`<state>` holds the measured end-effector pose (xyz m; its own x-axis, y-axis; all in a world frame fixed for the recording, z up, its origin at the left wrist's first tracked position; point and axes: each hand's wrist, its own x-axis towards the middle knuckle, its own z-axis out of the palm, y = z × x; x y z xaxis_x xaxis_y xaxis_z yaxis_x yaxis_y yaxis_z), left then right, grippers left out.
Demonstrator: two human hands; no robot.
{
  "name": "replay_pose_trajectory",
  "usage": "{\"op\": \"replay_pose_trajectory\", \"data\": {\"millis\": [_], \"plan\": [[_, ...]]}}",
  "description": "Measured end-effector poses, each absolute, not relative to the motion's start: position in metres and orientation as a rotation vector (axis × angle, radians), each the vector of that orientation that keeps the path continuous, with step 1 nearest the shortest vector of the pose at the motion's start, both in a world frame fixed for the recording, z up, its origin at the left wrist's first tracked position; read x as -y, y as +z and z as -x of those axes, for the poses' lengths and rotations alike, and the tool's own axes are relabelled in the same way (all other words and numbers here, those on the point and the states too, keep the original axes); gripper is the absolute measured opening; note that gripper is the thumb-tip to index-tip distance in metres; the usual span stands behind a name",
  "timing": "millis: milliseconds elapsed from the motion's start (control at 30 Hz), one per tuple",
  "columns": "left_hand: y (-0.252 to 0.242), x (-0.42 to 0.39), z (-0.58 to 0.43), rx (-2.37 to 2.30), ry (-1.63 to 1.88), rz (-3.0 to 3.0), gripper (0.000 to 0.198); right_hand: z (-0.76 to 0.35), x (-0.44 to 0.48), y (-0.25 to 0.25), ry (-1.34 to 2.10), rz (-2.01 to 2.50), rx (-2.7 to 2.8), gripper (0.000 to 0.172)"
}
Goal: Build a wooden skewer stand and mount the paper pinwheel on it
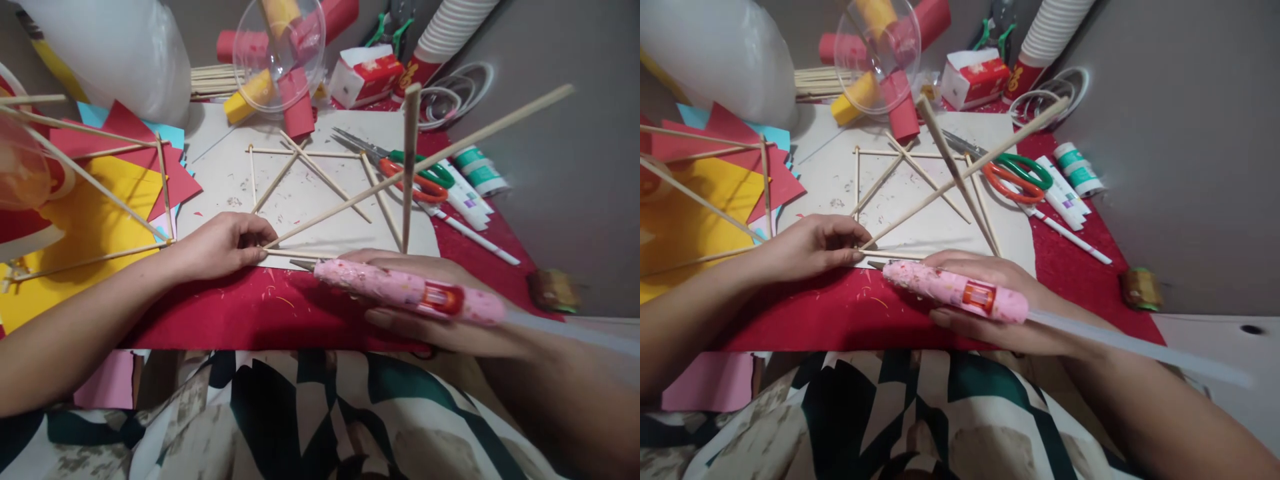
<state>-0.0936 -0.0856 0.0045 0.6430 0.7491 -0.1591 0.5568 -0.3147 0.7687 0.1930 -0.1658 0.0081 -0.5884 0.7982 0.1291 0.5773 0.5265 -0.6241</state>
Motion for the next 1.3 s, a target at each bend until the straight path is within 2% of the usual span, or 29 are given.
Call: {"op": "replay_pose_trajectory", "data": {"millis": [233,533,867,1133,1300], "plan": [[0.008,0.085,0.097,-0.995,0.243,-2.050,0.023,-0.199,0.144,0.004,1.075,0.945,2.368,0.042],[0.017,0.081,0.095,-0.898,0.230,-2.050,0.024,-0.197,0.146,-0.002,1.032,0.916,2.401,0.040],[0.003,0.077,0.092,-0.838,0.337,-2.123,0.020,-0.191,0.150,-0.003,0.952,0.963,2.415,0.032],[0.001,0.073,0.092,-0.833,0.418,-2.144,0.018,-0.193,0.147,0.000,1.108,0.963,2.318,0.042],[0.000,0.073,0.091,-0.842,0.429,-2.076,0.017,-0.188,0.136,0.003,1.145,0.882,2.361,0.031]]}}
